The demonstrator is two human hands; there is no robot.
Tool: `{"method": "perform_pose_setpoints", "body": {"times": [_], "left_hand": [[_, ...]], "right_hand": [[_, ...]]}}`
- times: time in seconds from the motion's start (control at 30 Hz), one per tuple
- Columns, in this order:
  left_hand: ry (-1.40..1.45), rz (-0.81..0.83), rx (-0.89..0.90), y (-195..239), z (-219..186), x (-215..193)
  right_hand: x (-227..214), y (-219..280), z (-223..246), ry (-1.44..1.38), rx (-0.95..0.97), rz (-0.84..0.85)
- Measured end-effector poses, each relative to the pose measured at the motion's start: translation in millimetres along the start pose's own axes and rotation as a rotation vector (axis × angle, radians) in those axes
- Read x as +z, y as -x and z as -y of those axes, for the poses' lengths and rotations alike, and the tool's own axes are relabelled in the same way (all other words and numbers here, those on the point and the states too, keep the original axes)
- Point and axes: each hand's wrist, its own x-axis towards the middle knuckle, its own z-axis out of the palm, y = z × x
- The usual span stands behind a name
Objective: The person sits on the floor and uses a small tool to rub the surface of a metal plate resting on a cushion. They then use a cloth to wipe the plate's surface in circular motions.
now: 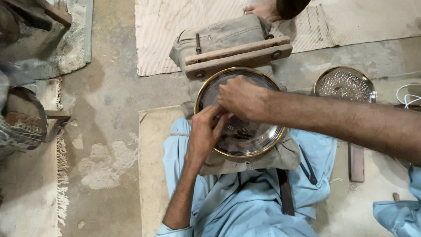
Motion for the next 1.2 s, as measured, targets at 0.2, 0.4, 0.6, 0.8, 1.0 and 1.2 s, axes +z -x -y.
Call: {"method": "perform_pose_setpoints", "body": {"times": [0.2, 0.4, 0.6, 0.8, 1.0, 1.2], "left_hand": [[0.064, 0.104, 0.008, -15.3, 3.9, 19.9], [-0.031, 0.038, 0.105, -16.8, 7.5, 23.9], [0.041, 0.019, 0.064, -18.9, 2.5, 25.7], [0.152, 0.000, -0.086, -21.2, 0.2, 29.3], [0.224, 0.001, -0.146, -25.6, 9.6, 33.4], [0.249, 0.062, -0.216, -26.4, 20.4, 34.9]], "right_hand": [[-1.0, 13.7, -13.1, -0.169, -0.082, -0.171], [-0.3, 37.8, -31.4, -0.650, 0.010, -0.281], [36.6, 42.5, -27.0, -0.731, -0.081, -0.890], [78.6, 27.8, -21.8, -1.856, -0.250, -0.675], [84.1, 19.7, -24.9, -1.728, -0.151, -0.712], [83.0, 21.7, -24.5, -1.969, -0.186, -0.617]]}}
